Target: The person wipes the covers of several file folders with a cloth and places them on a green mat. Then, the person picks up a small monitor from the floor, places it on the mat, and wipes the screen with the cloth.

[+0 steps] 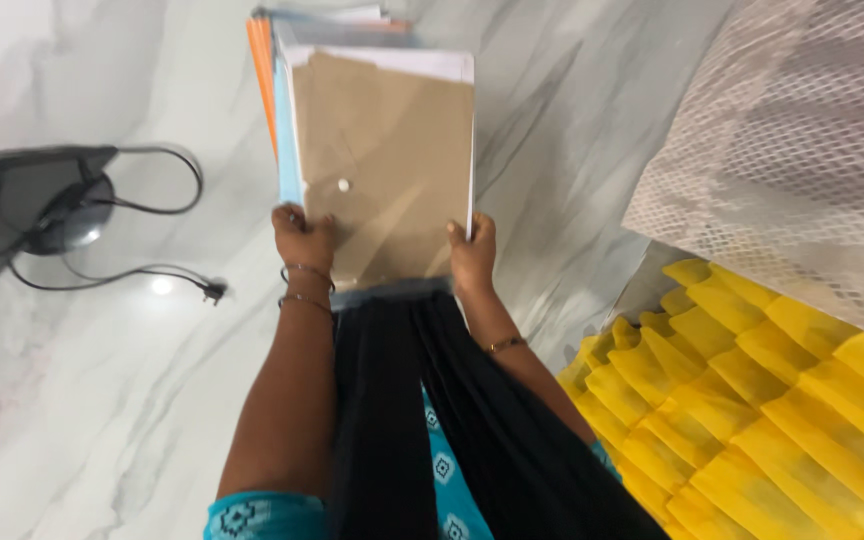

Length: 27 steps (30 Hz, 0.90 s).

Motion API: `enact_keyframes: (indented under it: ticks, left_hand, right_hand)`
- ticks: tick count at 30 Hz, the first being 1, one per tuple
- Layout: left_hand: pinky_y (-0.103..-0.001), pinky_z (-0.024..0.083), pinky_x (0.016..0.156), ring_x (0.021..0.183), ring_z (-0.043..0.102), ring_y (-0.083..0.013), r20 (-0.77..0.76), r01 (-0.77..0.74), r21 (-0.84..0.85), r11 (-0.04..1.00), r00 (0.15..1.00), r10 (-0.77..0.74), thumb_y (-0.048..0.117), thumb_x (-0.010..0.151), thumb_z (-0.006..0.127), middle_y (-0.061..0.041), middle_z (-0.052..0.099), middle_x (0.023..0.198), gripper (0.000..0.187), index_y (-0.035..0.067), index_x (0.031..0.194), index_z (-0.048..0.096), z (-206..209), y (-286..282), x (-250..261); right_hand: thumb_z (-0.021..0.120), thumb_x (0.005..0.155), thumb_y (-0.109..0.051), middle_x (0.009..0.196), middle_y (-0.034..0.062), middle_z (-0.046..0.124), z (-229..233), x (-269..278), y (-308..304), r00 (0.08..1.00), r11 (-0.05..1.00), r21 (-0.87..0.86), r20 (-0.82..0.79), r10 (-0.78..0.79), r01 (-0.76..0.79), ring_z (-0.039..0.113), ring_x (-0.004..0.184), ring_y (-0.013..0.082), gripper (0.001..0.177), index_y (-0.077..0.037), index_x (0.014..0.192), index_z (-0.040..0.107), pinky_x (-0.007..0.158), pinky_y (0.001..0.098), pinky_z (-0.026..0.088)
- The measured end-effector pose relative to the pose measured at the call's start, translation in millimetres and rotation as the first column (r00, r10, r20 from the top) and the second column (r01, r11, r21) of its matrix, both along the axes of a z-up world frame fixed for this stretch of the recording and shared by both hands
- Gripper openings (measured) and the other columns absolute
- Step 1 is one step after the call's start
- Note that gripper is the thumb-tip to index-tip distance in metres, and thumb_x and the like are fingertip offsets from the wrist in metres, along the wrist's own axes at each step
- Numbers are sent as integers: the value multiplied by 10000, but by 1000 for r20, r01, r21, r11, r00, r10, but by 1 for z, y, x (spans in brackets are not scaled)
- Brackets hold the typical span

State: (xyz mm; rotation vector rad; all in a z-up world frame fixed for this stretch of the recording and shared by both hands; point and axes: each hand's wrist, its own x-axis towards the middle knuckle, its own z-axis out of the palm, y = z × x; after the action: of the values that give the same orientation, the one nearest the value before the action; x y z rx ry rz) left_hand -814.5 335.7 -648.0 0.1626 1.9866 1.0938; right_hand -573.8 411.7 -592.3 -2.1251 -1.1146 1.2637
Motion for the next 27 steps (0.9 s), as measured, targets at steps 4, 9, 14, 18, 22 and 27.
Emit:
enact_keyframes:
  ticks: [4, 9, 14, 18, 22, 27]
  left_hand:
    - [-309, 542, 801, 893, 627, -163, -49, 36, -7, 999, 998, -36, -8, 801, 816, -80, 636, 976, 466, 54, 1113, 475, 58, -14, 1]
    - [-286, 554, 678, 822, 632, -132, 104, 17, -16, 1000, 994, -15, 25, 823, 787, -75, 676, 935, 426, 78, 1108, 475, 149, -25, -1]
    - [-281, 537, 654, 782, 610, -121, 144, 97, 23, 995, 985, -99, 27, 832, 785, -72, 664, 898, 409, 70, 1109, 486, 234, -29, -6]
    - [-282, 516, 608, 723, 582, -121, 196, 177, 70, 982, 963, -187, 27, 839, 789, -68, 641, 844, 389, 44, 1082, 486, 295, -29, -14]
    - [-251, 537, 606, 716, 629, -104, 263, 244, 176, 954, 922, -284, 16, 828, 778, -49, 671, 837, 372, 47, 1073, 499, 352, -21, -15]
    - [-316, 446, 534, 683, 577, -166, 309, 365, 149, 919, 866, -394, 19, 851, 768, -95, 643, 848, 395, 17, 1138, 497, 418, -4, -9]
  right_hand:
    - [736, 921, -102, 978, 31, 607, 60, 1, -17, 999, 999, -3, -36, -35, 35, 550, 841, 117, 322, -24, 1183, 565, 774, 295, 498]
    - [743, 915, -116, 966, 38, 611, 144, 0, -31, 996, 997, 3, -40, -79, 80, 554, 840, 124, 310, -9, 1158, 583, 772, 298, 499]
    - [710, 917, -131, 1002, 48, 648, 234, 1, -34, 989, 991, -29, -66, -132, 130, 597, 879, 135, 307, -18, 1172, 582, 799, 305, 514]
    - [715, 908, -120, 1023, 72, 668, 299, 4, -37, 983, 984, -46, -46, -176, 174, 612, 884, 157, 319, -12, 1180, 589, 805, 319, 519]
    - [733, 888, -125, 1050, 70, 681, 357, 14, -43, 977, 978, 37, -65, -202, 205, 641, 927, 155, 379, -15, 1213, 573, 830, 311, 523]
    - [737, 906, -150, 1034, 102, 680, 419, 29, -55, 953, 954, 2, -23, -301, 301, 636, 917, 195, 391, -15, 1235, 572, 819, 338, 527]
